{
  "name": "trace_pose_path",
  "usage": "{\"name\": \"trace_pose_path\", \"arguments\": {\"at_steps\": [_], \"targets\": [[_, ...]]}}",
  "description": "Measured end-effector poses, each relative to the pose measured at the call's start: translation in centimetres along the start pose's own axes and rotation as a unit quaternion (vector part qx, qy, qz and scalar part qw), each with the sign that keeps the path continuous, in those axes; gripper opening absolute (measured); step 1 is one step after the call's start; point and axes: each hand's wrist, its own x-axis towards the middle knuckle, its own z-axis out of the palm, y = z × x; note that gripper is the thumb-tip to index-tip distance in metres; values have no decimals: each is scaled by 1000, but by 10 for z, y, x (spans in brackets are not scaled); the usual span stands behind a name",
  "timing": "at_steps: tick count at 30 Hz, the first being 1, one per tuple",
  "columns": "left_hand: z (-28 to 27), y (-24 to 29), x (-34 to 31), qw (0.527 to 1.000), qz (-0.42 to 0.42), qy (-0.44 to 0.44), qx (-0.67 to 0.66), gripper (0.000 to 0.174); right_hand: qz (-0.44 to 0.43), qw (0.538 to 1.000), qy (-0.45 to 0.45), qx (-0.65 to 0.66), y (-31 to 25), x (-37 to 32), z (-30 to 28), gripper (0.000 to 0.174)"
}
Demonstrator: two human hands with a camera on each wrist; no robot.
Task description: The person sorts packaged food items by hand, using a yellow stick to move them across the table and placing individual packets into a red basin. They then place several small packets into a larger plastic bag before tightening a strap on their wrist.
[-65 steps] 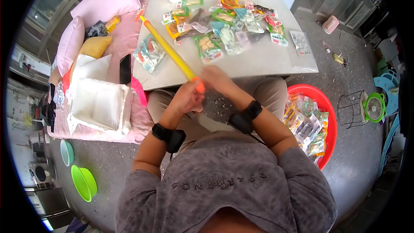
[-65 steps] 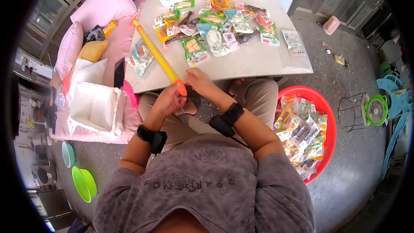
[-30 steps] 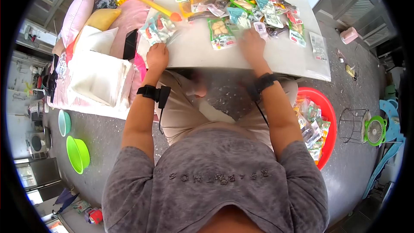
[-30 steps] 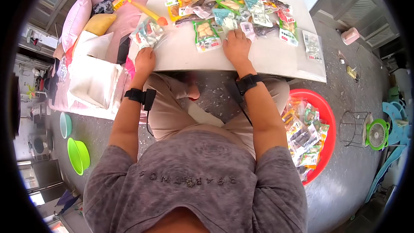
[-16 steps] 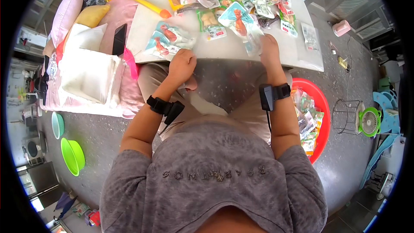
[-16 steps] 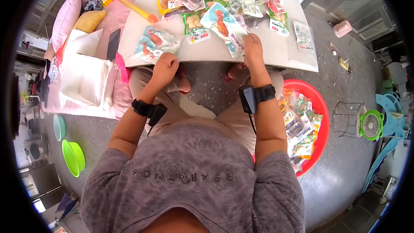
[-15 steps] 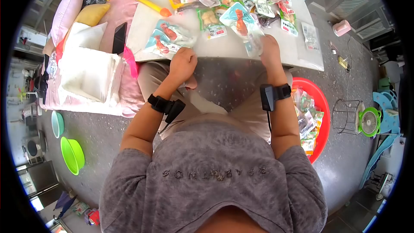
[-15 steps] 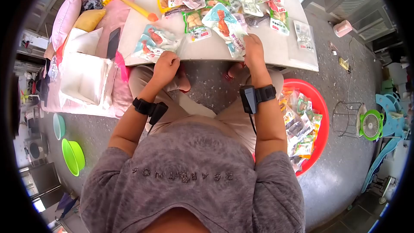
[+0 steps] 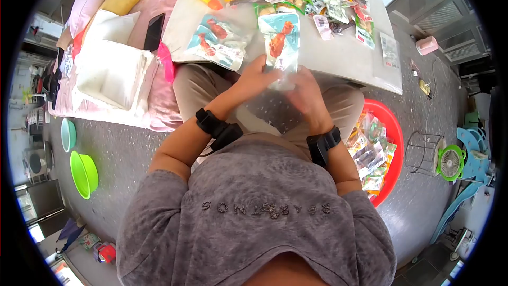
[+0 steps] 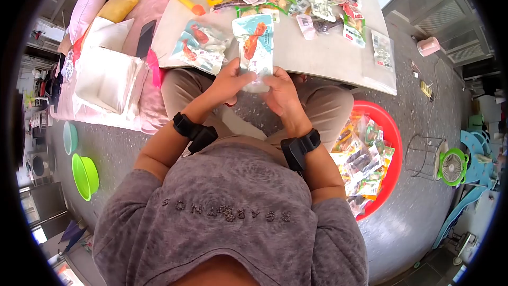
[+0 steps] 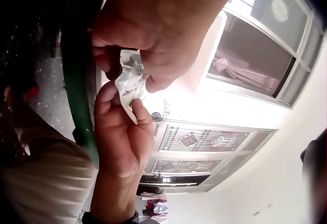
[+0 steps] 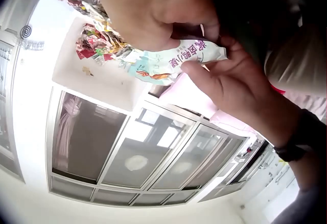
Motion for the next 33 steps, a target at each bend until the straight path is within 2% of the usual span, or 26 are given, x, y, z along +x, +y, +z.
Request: {"name": "trace_pose_path", "arguments": {"at_steps": [4,5,6,7,8,9,10,11,12,14,16,17,18,20,23,26,29,33], "targets": [[-9,12,-12,997,-37,-55,29,29,60,993,26,-97,-17,-15,-8,18],[-14,6,-12,991,14,-102,90,29,30,998,-48,-39,-20,-12,-26,20],[-20,-4,-9,975,66,-147,150,30,-13,998,-21,-50,-36,-18,-8,24],[-23,-6,-9,952,117,-192,210,30,-20,996,-45,-73,-41,-19,-12,27],[-23,-4,-11,948,70,-229,208,31,-27,993,-70,-95,-50,-21,-21,30],[-24,7,-15,941,23,-266,206,32,8,988,-107,-109,-57,-22,-26,34],[-24,13,-17,931,-24,-302,204,33,36,983,-103,-149,-58,-23,-27,35],[-24,11,-15,923,32,-307,228,37,63,975,-99,-189,-61,-26,-27,36],[-25,9,-14,923,51,-297,241,36,90,965,-95,-228,-62,-29,-26,36],[-28,5,-13,920,89,-275,266,36,76,971,-65,-217,-56,-33,-25,32],[-33,-7,-8,979,48,-132,146,37,48,984,-15,-173,-50,-40,-19,29],[-36,-10,-6,994,26,-59,85,37,27,989,11,-146,-48,-39,-21,28],[-40,-2,-2,990,30,32,136,39,7,992,38,-118,-46,-38,-26,27],[-48,-7,6,943,74,169,278,33,-31,994,70,-75,-41,-33,-33,25],[-45,-15,7,851,126,207,465,33,-81,991,96,-55,-38,-24,-34,21],[-38,-20,8,820,146,201,516,23,-90,989,92,-79,-38,-19,-27,19],[-38,-28,12,804,151,208,537,17,-97,984,113,-99,-37,-15,-16,18],[-40,-26,12,862,153,223,428,9,-80,982,111,-133,-39,-9,-5,18]]}}
